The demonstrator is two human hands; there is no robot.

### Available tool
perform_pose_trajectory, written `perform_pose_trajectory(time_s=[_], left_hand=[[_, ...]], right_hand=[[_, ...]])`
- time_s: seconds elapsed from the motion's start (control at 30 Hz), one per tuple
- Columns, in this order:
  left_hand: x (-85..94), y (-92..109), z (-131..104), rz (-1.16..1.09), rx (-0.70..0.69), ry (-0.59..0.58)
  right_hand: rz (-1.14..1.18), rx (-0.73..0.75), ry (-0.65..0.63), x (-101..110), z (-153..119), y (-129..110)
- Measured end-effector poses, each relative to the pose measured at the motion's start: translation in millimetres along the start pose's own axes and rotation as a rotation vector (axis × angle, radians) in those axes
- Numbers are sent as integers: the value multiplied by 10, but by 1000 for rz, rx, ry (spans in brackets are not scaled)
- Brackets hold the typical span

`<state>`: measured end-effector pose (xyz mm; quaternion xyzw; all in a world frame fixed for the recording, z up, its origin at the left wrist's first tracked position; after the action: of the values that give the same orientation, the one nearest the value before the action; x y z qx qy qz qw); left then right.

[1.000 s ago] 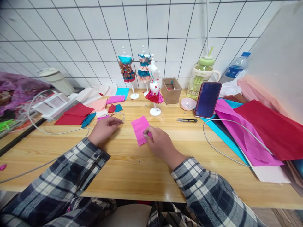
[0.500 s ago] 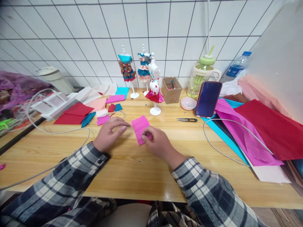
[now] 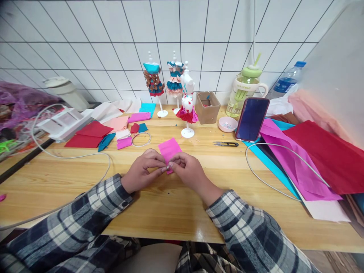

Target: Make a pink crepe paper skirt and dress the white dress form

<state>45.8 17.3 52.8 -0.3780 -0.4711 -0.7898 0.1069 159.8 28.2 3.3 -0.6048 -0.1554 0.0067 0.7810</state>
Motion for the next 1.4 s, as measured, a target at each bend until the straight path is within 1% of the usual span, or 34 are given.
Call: perform_pose_trajectory(time_s=[0.07,0.13,0.17,0.2,0.27,0.37,0.47,0.6,0.7,0.87,1.0,1.13,1.27,1.4], left_hand=[[18,-51,4,-59,57,23],[-2,-158,7,-150,150,24],[-27,-209,6,-220,189,11],[-59,-250,3,-301,216,-10],[-125,-296,-7,-456,239,-66],[-176,-325,-32,-559,250,-115],[-189,-311,-52,-530,229,-125],[-196,-255,-63,-399,168,-120],[-199,-218,-64,-304,137,-119],[-157,-165,-51,-206,122,-89],[-149,-145,-35,-175,130,-76],[-122,-186,-14,-142,150,-11],[-92,-203,-3,-123,140,38],[-81,-144,-7,-161,100,25]], right_hand=[[-65,12,105,171,1,-11],[-226,109,200,331,-17,-151],[-313,186,214,358,-31,-258],[-396,266,207,347,-48,-364],[-541,393,151,256,-85,-514],[-694,454,68,128,-113,-557],[-789,472,49,94,-129,-552],[-899,469,31,70,-144,-547],[-924,442,40,63,-143,-540],[-797,361,111,128,-122,-510],[-678,333,95,122,-93,-465],[-476,263,84,111,-46,-362],[-163,72,108,131,-10,-133],[319,-168,104,50,-30,135]])
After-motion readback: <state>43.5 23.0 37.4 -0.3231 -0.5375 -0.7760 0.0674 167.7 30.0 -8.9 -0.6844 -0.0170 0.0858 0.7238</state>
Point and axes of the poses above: each hand's wrist, its own z-axis towards the middle knuckle, its own x-axis out of the back of the hand, y = z × x, the point moved 10 cm from there along z, towards the middle knuckle, and after that the axes turned 9 degrees about x, right-handed, at the moved point
